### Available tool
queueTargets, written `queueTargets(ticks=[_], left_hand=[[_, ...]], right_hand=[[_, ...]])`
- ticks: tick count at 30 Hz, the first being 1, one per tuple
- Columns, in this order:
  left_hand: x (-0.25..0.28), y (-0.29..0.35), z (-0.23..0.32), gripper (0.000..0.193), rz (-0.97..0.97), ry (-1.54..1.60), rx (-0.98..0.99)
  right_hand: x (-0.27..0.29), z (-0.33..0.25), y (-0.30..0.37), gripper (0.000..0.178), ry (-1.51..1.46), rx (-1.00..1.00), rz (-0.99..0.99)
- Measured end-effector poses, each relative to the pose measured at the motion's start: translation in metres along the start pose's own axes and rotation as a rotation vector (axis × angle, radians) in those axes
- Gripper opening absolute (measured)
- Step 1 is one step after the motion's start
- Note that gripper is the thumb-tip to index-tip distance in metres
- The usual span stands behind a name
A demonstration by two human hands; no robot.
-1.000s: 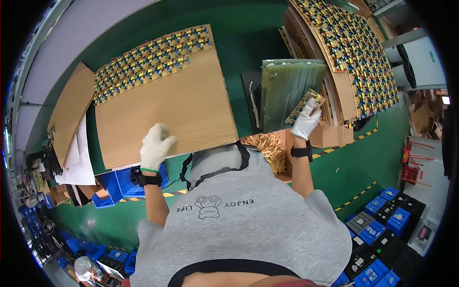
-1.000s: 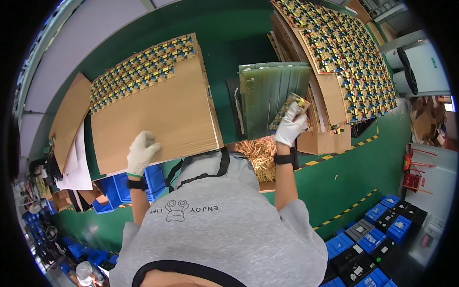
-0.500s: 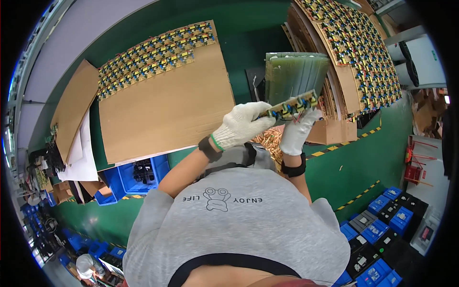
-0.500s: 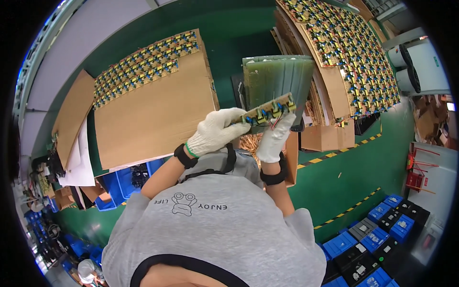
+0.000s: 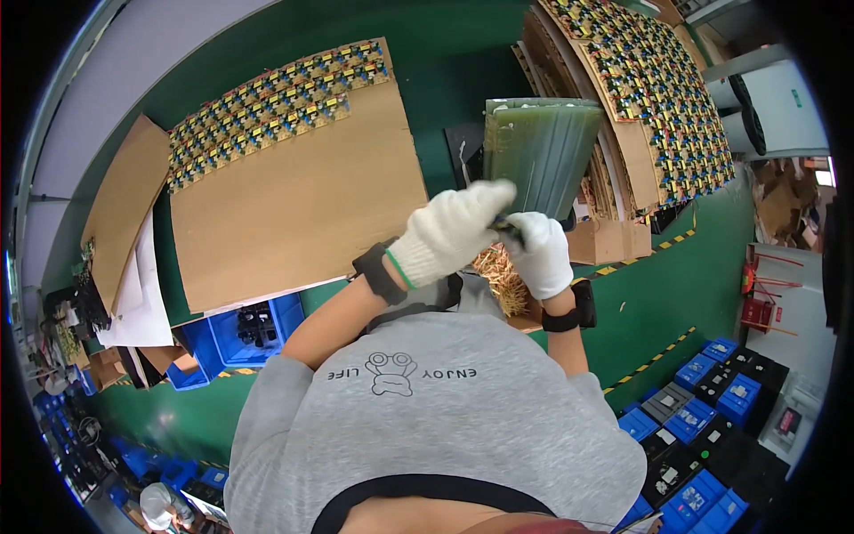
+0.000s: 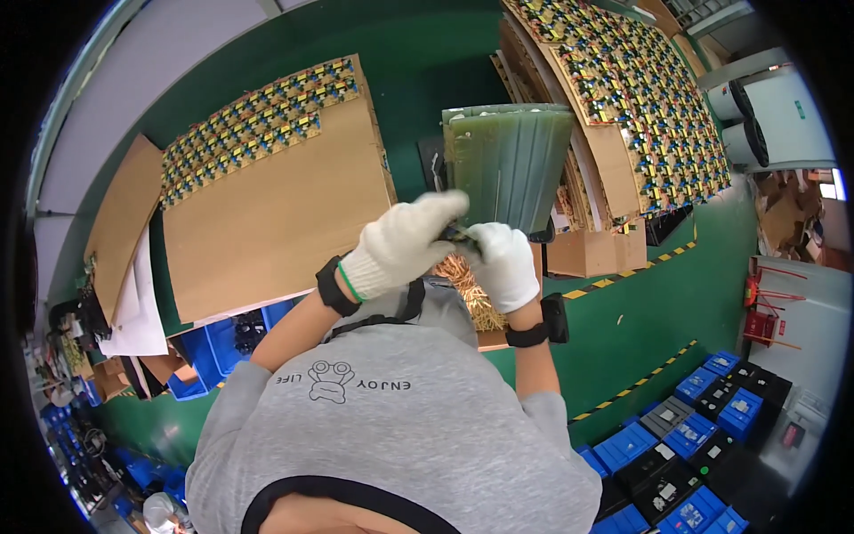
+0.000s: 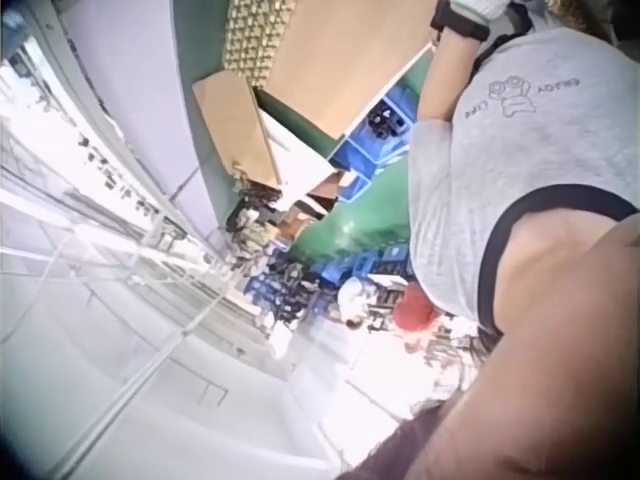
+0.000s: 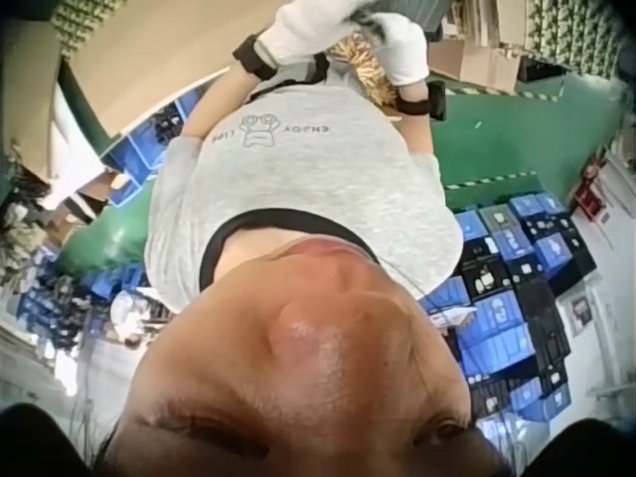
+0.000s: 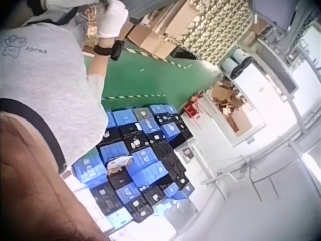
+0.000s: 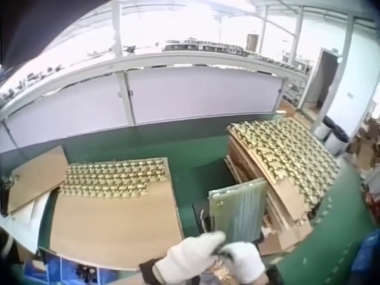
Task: The person picks up circuit boards from a stack, inspects them, and places them onto a cardboard sheet. They then transfer the circuit boards one at a time into a green slotted rack.
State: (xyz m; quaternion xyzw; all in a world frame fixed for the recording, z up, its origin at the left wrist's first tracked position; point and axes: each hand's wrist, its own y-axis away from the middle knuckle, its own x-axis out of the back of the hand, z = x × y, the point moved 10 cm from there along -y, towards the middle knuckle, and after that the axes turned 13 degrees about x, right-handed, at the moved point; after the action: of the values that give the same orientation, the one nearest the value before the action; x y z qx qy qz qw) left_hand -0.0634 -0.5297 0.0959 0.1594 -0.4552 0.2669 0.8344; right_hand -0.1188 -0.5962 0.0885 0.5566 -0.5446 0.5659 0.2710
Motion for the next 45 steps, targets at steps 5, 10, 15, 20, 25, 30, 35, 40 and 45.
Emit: queueTargets(ticks=[5, 10, 15, 20, 25, 30, 35, 40, 45], left_hand=[[0.05, 0.018, -0.057, 0.089, 0.323, 0.442, 0.292], [0.035, 0.041, -0.104, 0.08, 0.346, 0.39, 0.48], [0.012, 0.06, -0.139, 0.077, 0.28, 0.421, 0.676], [0.0, 0.067, -0.159, 0.069, 0.323, 0.492, 0.735], [0.004, 0.064, -0.154, 0.064, 0.375, 0.39, 0.726], [0.0, 0.061, -0.152, 0.064, 0.311, 0.392, 0.732], [0.001, 0.062, -0.152, 0.061, 0.347, 0.425, 0.73], [0.006, 0.06, -0.149, 0.063, 0.296, 0.431, 0.741], [0.028, 0.035, -0.07, 0.07, 0.232, 0.377, 0.378]], right_hand=[[-0.018, 0.094, 0.068, 0.02, -0.39, -0.694, 0.574], [-0.023, 0.122, 0.071, 0.028, -0.156, -0.726, 0.651], [-0.019, 0.129, 0.058, 0.03, -0.16, -0.756, 0.709], [-0.027, 0.15, 0.066, 0.035, -0.189, -0.776, 0.7], [-0.019, 0.154, 0.061, 0.045, 0.043, -0.728, 0.698], [-0.014, 0.151, 0.059, 0.044, 0.019, -0.773, 0.692], [-0.05, 0.163, 0.088, 0.048, -0.095, -0.807, 0.913], [-0.04, 0.145, 0.078, 0.05, -0.28, -0.833, 0.967], [-0.052, 0.091, 0.048, 0.049, -1.058, -1.022, 0.87]])
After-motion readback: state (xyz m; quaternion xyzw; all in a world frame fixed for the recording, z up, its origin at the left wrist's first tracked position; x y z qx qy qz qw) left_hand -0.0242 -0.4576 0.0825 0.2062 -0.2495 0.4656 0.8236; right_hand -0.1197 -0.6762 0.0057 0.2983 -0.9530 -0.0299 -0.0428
